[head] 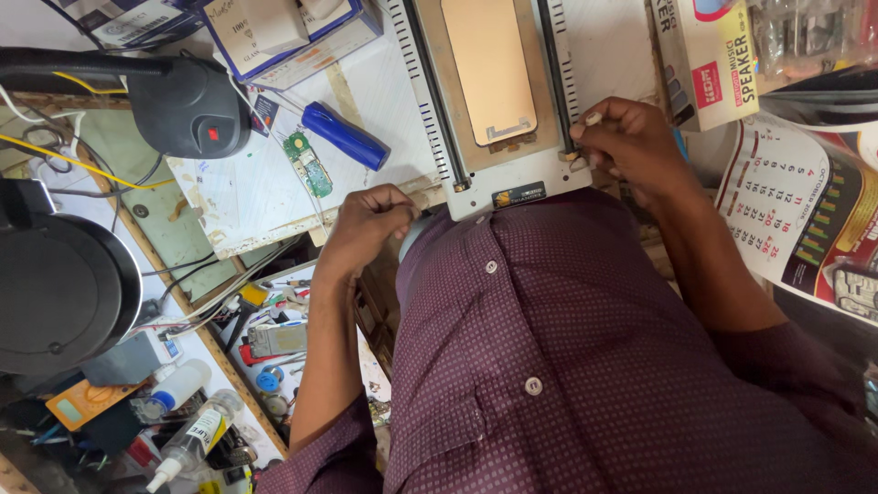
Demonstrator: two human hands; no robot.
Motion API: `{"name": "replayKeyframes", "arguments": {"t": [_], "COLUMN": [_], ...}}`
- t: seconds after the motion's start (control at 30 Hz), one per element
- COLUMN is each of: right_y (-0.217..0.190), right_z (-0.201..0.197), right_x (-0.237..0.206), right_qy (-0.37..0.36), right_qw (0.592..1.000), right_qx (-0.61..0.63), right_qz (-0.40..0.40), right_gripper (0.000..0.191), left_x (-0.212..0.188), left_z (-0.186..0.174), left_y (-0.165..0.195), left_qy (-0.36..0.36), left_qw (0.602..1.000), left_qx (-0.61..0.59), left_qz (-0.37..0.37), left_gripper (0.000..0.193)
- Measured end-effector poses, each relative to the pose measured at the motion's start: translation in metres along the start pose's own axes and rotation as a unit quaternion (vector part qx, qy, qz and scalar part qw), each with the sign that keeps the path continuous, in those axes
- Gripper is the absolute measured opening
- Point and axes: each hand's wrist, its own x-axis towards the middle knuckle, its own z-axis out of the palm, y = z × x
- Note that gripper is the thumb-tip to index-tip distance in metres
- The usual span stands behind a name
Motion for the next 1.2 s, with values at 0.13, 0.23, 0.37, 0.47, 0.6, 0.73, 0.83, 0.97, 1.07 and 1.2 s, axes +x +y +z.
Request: {"name": "replayKeyframes", "arguments": {"t": [0.13, 0.23, 0.37, 0.47, 0.6, 0.73, 0.83, 0.97, 1.07, 1.2], "right_y": [0.004, 0.005, 0.007, 0.009, 0.010, 0.011, 0.010, 0.009, 0.011, 0.015], "right_z": [-0.003, -0.005, -0.004, -0.002, -0.001, 0.000, 0.000, 0.000, 0.001, 0.001], "right_x": [-0.005, -0.007, -0.009, -0.013, -0.016, -0.019, -0.022, -0.025, -0.028, -0.033], "right_qy": [0.003, 0.001, 0.014, 0.022, 0.028, 0.029, 0.030, 0.032, 0.045, 0.034], "right_qw": [1.000, 1.000, 1.000, 0.999, 0.998, 0.997, 0.997, 0.998, 0.997, 0.997], "right_qx": [0.019, 0.029, 0.027, 0.038, 0.062, 0.076, 0.075, 0.062, 0.057, 0.073], "right_qz": [-0.008, -0.005, 0.007, 0.004, 0.010, 0.005, 0.007, 0.007, 0.019, 0.001], "right_gripper": [0.011, 0.010, 0.010, 0.009, 0.010, 0.011, 0.010, 0.009, 0.008, 0.008], "left_x": [0.007, 0.013, 0.020, 0.023, 0.023, 0.024, 0.025, 0.024, 0.024, 0.025], "left_z": [-0.001, -0.003, -0.006, -0.006, -0.005, -0.004, -0.003, -0.001, 0.000, 0.002], "left_y": [-0.003, -0.005, -0.007, -0.008, -0.008, -0.004, 0.000, 0.004, 0.005, 0.004], "left_qy": [0.010, 0.013, 0.018, 0.025, 0.029, 0.038, 0.037, 0.035, 0.036, 0.033], "left_qw": [1.000, 1.000, 1.000, 0.999, 0.999, 0.999, 0.998, 0.999, 0.998, 0.999], "left_qx": [0.012, -0.005, 0.000, 0.003, -0.001, 0.015, 0.022, 0.019, 0.029, 0.017], "left_qz": [0.005, 0.019, 0.024, 0.025, 0.030, 0.031, 0.035, 0.032, 0.031, 0.040], "left_gripper": [0.006, 0.006, 0.006, 0.007, 0.007, 0.008, 0.007, 0.009, 0.009, 0.008]}}
